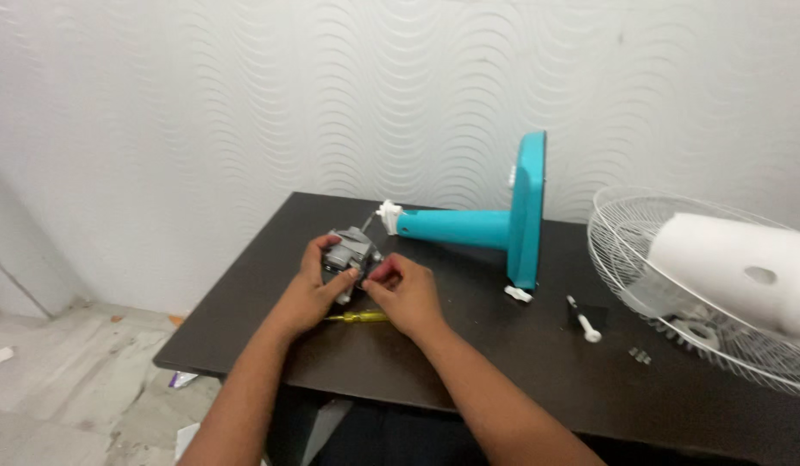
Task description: The person disassembles an electric fan by removing the rear grille, motor housing, and internal components using a screwdriver. They separate the motor from its casing and place parts on the table.
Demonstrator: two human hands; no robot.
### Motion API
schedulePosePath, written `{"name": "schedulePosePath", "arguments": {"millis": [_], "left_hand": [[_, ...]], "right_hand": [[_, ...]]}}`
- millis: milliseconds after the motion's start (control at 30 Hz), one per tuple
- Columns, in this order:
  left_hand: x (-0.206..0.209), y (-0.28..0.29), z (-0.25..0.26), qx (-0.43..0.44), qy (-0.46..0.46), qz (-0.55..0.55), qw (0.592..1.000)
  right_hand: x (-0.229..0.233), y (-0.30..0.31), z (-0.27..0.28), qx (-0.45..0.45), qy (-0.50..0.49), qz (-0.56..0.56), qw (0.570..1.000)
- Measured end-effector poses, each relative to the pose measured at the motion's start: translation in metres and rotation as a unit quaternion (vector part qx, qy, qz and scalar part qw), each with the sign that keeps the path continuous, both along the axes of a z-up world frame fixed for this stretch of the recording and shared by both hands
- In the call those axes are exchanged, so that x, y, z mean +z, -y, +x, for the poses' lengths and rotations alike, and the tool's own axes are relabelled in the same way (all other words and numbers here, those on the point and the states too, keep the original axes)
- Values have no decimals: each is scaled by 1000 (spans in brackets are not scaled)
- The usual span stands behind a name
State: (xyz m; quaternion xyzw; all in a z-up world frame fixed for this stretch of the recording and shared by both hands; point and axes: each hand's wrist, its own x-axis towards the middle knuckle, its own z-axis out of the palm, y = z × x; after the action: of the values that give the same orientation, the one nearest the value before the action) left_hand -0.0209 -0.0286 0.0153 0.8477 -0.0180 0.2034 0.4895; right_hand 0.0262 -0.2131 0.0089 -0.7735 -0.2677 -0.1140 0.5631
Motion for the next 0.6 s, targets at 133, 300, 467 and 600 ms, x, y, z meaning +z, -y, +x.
{"name": "schedulePosePath", "arguments": {"millis": [133, 300, 467, 600], "left_hand": [[0, -2, 3, -4, 8, 16, 1000], [4, 2, -1, -7, 18, 15, 1000], [7, 4, -3, 11, -41, 0, 999], [8, 6, -7, 25, -44, 21, 998]], "right_hand": [[17, 17, -18, -27, 90, -7, 996], [25, 56, -58, -29, 125, -38, 991], [6, 123, -106, -86, 154, -117, 977], [3, 190, -126, -184, 98, -127, 970]]}}
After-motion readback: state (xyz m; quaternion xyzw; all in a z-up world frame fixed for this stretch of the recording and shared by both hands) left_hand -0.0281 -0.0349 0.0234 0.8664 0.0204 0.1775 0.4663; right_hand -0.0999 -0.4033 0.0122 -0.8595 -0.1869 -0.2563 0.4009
